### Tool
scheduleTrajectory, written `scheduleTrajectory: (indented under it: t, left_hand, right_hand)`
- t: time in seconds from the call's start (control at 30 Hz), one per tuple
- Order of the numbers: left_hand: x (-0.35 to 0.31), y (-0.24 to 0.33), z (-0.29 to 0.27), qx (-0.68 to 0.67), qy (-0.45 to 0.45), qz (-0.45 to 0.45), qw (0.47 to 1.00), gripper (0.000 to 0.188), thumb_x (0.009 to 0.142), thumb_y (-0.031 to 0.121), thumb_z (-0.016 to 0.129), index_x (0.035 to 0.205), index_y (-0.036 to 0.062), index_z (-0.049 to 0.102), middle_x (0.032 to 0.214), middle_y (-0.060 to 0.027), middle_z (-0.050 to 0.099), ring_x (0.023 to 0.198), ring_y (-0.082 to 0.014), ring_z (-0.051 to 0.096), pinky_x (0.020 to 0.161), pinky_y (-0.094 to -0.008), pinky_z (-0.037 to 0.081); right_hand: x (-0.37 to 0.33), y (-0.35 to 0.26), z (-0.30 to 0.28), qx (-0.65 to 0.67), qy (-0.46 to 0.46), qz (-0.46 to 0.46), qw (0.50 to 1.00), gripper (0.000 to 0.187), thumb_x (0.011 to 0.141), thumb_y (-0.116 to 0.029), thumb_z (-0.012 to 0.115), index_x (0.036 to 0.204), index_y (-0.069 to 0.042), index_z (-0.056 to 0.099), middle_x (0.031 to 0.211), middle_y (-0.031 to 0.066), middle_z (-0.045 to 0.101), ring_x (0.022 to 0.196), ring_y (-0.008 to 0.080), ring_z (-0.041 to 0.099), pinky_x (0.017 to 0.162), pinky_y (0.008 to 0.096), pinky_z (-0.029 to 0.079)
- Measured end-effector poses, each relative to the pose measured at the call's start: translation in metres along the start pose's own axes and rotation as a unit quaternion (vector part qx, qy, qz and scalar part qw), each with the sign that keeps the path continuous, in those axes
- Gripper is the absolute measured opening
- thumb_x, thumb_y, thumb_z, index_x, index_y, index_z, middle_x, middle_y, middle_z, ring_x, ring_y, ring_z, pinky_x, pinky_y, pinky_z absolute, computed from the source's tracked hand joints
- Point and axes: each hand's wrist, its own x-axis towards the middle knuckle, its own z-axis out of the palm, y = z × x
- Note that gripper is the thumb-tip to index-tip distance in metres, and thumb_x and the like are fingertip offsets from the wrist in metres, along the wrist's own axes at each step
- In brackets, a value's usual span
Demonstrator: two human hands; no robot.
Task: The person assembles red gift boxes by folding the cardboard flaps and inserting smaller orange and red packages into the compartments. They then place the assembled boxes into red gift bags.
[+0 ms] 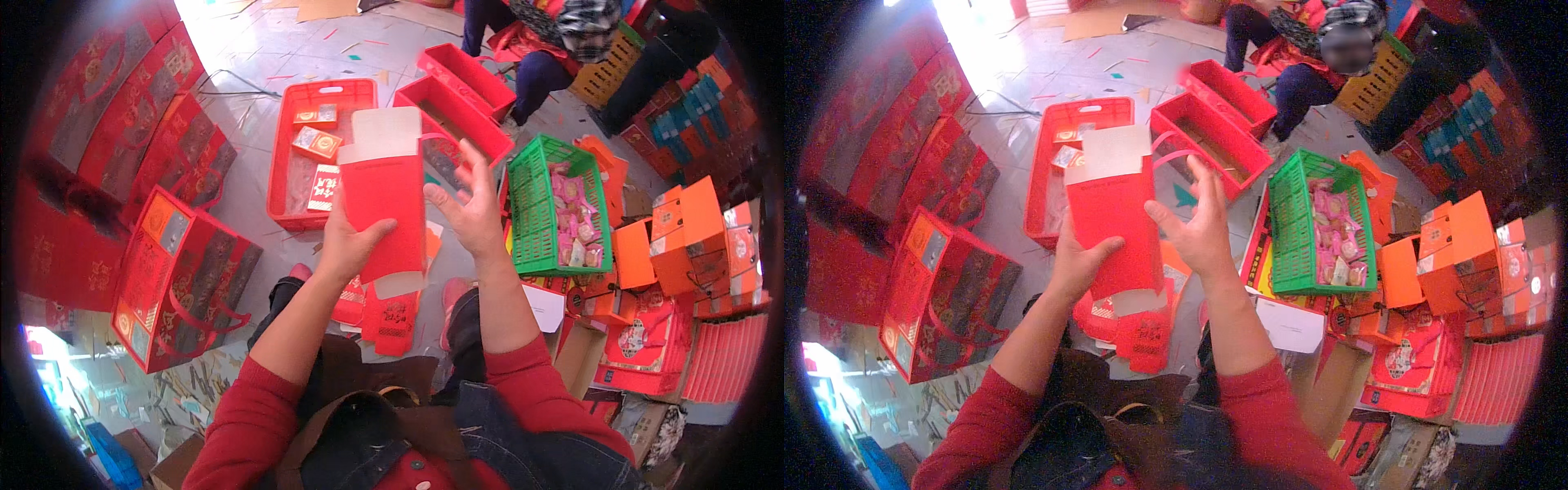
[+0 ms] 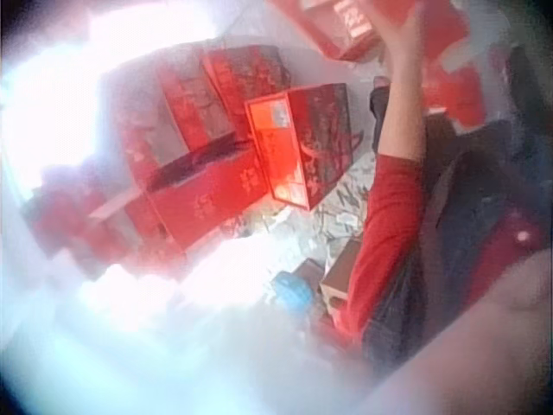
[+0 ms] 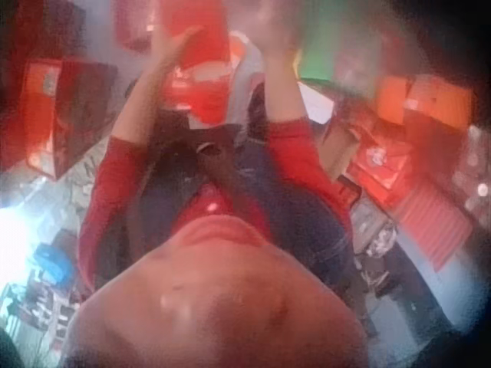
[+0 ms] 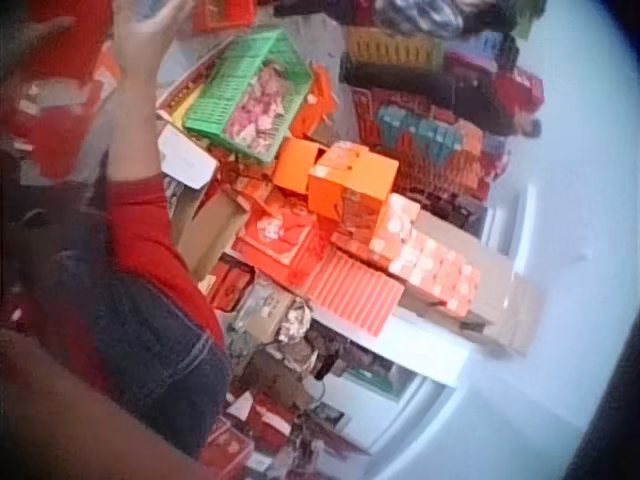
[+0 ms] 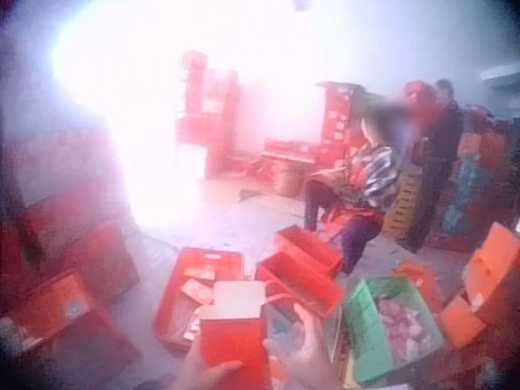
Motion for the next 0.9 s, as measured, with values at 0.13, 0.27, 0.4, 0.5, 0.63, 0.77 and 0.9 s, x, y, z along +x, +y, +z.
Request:
scheduleTrajectory:
  t: [0.13,0.27,0.4,0.5,0.63,0.77,0.9]
  left_hand:
    - [-0.005,-0.013,-0.001,0.018,-0.018,0.022,0.999,0.077,0.072,0.001,0.075,0.133,0.0043,0.029,0.121,-0.0131,0.054,0.11,-0.0213,0.055,0.091,-0.0343,0.047]
    - [-0.01,-0.016,0.001,0.004,-0.047,0.005,0.999,0.084,0.074,0.002,0.074,0.139,0.0065,0.021,0.122,-0.0135,0.053,0.112,-0.0205,0.054,0.092,-0.0348,0.046]
    - [-0.012,-0.007,0.002,-0.042,-0.08,0.0,0.996,0.086,0.076,0.005,0.072,0.142,0.0077,0.017,0.124,-0.0155,0.053,0.113,-0.021,0.053,0.092,-0.0359,0.046]
    - [-0.009,-0.008,0.002,-0.068,-0.094,-0.001,0.993,0.085,0.077,0.007,0.072,0.142,0.0083,0.017,0.124,-0.0173,0.052,0.114,-0.0219,0.053,0.093,-0.0365,0.045]
    - [-0.008,-0.004,0.005,-0.094,-0.123,-0.046,0.987,0.086,0.076,0.01,0.073,0.142,0.0116,0.018,0.123,-0.0158,0.051,0.111,-0.0228,0.053,0.093,-0.0386,0.044]
    - [-0.008,-0.001,0.007,-0.156,-0.147,-0.072,0.974,0.079,0.076,0.007,0.072,0.139,0.0121,0.024,0.116,-0.0127,0.055,0.109,-0.0211,0.054,0.092,-0.0374,0.045]
    - [-0.008,-0.009,0.01,-0.149,-0.167,-0.094,0.97,0.063,0.076,0.006,0.071,0.127,0.0108,0.034,0.11,-0.0097,0.058,0.103,-0.0187,0.057,0.089,-0.0357,0.046]
  right_hand:
    - [-0.008,0.017,0.02,0.232,-0.095,0.144,0.957,0.069,0.08,-0.017,0.071,0.137,-0.005,0.034,0.121,0.0147,0.05,0.099,0.0187,0.056,0.079,0.0278,0.05]
    - [-0.014,0.005,0.019,0.142,-0.095,0.048,0.984,0.062,0.082,-0.011,0.066,0.136,-0.006,0.036,0.115,0.0114,0.053,0.092,0.0158,0.059,0.08,0.0277,0.049]
    - [-0.018,0.017,0.006,0.208,-0.138,0.078,0.965,0.056,0.083,-0.008,0.061,0.134,-0.005,0.039,0.118,0.0101,0.053,0.097,0.0142,0.058,0.084,0.0277,0.047]
    - [-0.027,0.016,-0.002,0.246,-0.17,0.11,0.948,0.053,0.084,-0.008,0.06,0.133,-0.004,0.04,0.117,0.0087,0.053,0.102,0.0136,0.056,0.087,0.0282,0.046]
    - [-0.032,0.015,-0.01,0.257,-0.182,0.097,0.944,0.051,0.085,-0.01,0.06,0.131,-0.002,0.041,0.11,0.0063,0.054,0.105,0.0122,0.053,0.09,0.0277,0.044]
    - [-0.037,0.026,-0.012,0.235,-0.155,0.1,0.954,0.043,0.088,-0.015,0.059,0.127,-0.002,0.045,0.104,0.0039,0.055,0.099,0.0099,0.052,0.086,0.0253,0.042]
    - [-0.037,0.037,-0.022,0.242,-0.171,0.15,0.943,0.031,0.09,-0.02,0.058,0.114,-0.001,0.053,0.098,0.0021,0.056,0.088,0.0069,0.051,0.078,0.0223,0.041]
